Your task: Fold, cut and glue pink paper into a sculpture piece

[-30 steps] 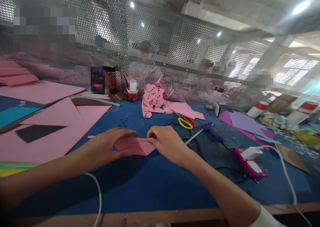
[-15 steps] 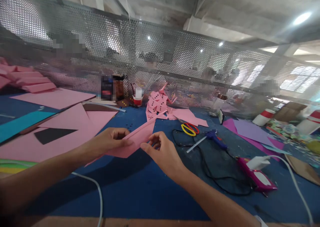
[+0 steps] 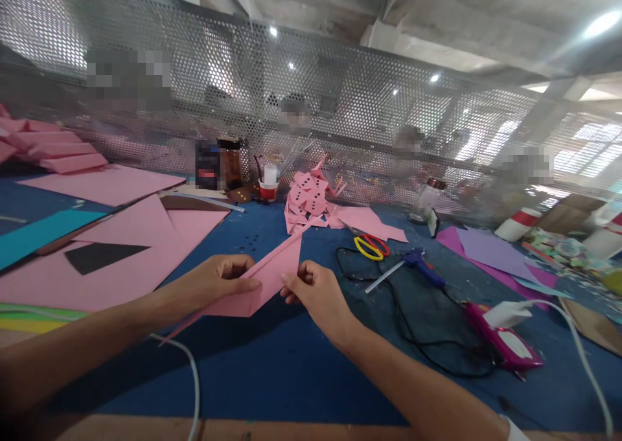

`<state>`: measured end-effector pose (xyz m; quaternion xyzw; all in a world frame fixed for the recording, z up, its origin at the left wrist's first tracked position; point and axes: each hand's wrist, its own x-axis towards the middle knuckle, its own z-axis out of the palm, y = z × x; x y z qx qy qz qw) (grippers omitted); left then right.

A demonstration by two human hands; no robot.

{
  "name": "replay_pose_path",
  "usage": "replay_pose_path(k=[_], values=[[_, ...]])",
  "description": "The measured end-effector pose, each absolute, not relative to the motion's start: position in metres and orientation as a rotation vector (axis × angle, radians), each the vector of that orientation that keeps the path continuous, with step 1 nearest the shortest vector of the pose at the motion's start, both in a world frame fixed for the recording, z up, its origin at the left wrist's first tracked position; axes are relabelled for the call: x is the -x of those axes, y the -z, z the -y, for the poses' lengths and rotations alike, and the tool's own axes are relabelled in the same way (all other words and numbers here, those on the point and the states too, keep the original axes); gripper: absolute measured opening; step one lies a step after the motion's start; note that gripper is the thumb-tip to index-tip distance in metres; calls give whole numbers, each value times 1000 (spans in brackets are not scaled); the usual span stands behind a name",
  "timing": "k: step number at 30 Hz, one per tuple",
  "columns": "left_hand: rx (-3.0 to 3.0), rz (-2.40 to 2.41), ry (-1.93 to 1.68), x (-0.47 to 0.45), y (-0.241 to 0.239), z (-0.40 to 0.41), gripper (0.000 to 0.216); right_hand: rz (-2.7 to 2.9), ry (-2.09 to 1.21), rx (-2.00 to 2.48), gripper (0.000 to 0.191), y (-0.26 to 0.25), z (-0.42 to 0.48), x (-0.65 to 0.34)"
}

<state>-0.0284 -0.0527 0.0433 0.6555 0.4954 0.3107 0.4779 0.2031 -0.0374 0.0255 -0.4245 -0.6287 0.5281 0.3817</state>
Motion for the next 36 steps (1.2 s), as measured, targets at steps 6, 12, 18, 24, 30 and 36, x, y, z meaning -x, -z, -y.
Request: replay_pose_path(k=[6, 12, 18, 24, 30, 36], values=[[-1574, -1182, -710, 28, -40, 54, 42, 1600, -1298, 1116, 35, -24, 36, -204], [-1527, -1188, -720, 25, -44, 57, 39, 1646, -1274, 1093, 34, -27, 36, -204], [-1519, -1214, -737, 28, -41, 56, 41, 1753, -1158, 1077, 36, -27, 32, -208], [-1563, -1247, -732, 38, -30, 49, 44, 2101, -209, 1450, 19, -49, -29, -253], [-1556, -1215, -736, 42, -25, 44, 47, 2140, 50, 1961, 34, -66, -97, -307], [-1563, -1205, -771, 45, -27, 42, 39, 2269, 46, 2234, 37, -52, -117, -315]])
